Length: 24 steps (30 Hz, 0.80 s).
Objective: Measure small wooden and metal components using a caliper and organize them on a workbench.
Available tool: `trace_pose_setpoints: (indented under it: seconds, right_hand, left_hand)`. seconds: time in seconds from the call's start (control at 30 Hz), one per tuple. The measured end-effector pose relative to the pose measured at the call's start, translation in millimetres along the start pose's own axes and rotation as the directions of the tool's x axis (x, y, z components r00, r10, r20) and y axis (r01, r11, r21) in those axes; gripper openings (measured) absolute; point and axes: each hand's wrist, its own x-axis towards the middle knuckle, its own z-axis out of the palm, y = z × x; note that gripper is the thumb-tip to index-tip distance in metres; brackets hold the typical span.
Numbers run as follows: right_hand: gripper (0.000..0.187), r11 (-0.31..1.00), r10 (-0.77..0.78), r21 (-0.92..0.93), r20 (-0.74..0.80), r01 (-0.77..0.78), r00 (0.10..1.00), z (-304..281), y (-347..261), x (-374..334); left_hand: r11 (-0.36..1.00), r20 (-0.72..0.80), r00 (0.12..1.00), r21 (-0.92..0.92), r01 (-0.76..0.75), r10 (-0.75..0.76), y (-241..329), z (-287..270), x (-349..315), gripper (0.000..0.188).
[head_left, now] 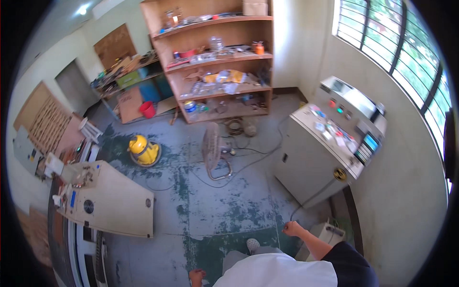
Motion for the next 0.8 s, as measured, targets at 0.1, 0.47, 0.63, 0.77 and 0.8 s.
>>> trace_pose_setpoints:
  seconds: [0.1, 0.47, 0.63, 0.77, 0.8]
  right_hand:
    - [0.037, 0.999, 0.013, 0.034, -0.077, -0.010, 0.997, -18, -24, 53]
    - [0.022, 0.882, 0.252, 0.321, 0.297, -0.344, 0.921, -27, -144, 258]
    - [0.015, 0.844, 0.327, 0.261, 0.442, -0.468, 0.835, -56, -231, 355]
    - [0.014, 0.853, 0.302, 0.326, 0.329, -0.407, 0.895, -80, -312, 443]
    - [0.015, 0.854, 0.279, 0.384, 0.232, -0.351, 0.932, -87, -334, 466]
  left_hand:
    - [0.981, 0.069, 0.991, 0.148, -0.123, 0.113, 44, 3, 35, 0.015]
    - [0.906, -0.365, 0.927, 0.416, 0.084, 0.082, 138, -17, 211, 0.009]
    - [0.916, -0.480, 0.825, 0.388, -0.104, 0.298, 223, -33, 266, 0.021]
    - [0.986, -0.383, 0.910, 0.111, -0.127, 0.160, 288, -58, 316, 0.039]
    - [0.996, -0.331, 0.941, 0.077, -0.049, 0.072, 302, -64, 330, 0.040]
